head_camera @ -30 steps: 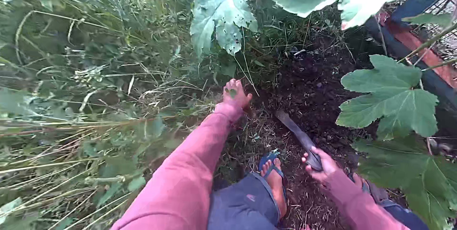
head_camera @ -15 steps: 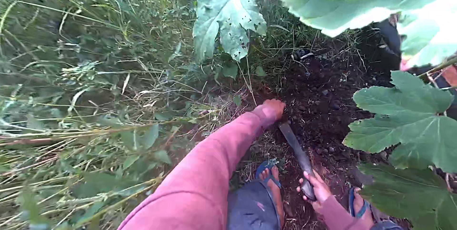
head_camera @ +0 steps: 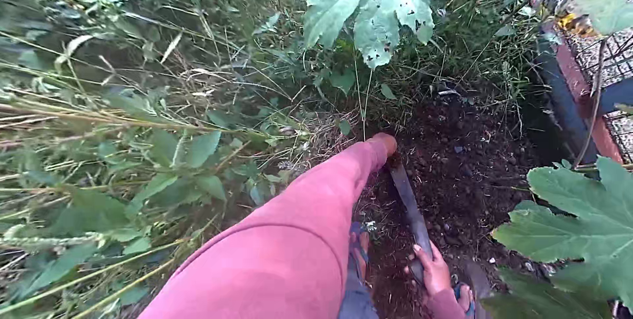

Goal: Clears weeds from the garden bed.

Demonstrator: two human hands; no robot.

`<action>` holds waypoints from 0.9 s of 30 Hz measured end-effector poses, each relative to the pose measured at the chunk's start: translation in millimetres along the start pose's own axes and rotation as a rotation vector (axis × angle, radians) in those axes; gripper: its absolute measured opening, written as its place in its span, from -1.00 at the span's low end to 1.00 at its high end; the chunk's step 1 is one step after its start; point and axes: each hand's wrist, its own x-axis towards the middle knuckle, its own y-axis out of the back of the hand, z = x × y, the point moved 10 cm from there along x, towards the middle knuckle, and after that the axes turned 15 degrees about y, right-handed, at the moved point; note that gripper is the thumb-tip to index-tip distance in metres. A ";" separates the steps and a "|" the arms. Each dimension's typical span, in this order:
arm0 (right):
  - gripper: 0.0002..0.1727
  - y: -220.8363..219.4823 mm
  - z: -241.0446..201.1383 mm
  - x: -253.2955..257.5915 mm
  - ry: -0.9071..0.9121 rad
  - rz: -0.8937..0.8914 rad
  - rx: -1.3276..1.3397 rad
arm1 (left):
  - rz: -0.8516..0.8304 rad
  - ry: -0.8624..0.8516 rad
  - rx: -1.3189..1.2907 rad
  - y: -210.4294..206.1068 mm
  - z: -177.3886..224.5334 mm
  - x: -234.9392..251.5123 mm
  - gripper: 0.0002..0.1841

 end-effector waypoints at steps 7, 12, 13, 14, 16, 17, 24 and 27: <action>-0.52 24.3 8.1 -3.5 -0.121 -0.014 0.219 | 0.005 -0.245 -0.277 -15.5 9.6 -33.1 -0.66; -0.47 -41.0 -30.2 104.1 -0.083 -0.050 0.145 | 0.257 -0.085 -0.280 20.1 -12.4 -9.7 -0.62; -0.47 -47.0 -35.2 104.5 -0.081 -0.042 0.151 | 0.236 -0.062 -0.274 27.3 -8.8 -17.8 -0.56; -0.48 -48.1 -38.1 101.1 -0.076 -0.033 0.165 | 0.172 -0.040 -0.265 38.2 -5.2 -32.0 -0.49; -0.51 -34.3 -40.7 88.0 -0.041 -0.010 0.165 | 0.024 -0.049 -0.238 63.3 4.4 -64.8 -0.48; -0.49 -24.1 -40.2 77.6 -0.020 0.001 0.146 | 0.020 -0.083 -0.222 71.7 7.7 -70.4 -0.51; -0.47 -6.2 -37.5 44.4 0.000 -0.031 0.090 | 0.354 -0.126 -0.112 66.2 4.7 62.6 -0.53; -0.49 -44.6 -48.7 96.9 -0.113 -0.066 0.091 | 0.308 0.055 -0.167 77.4 -17.4 71.1 -0.35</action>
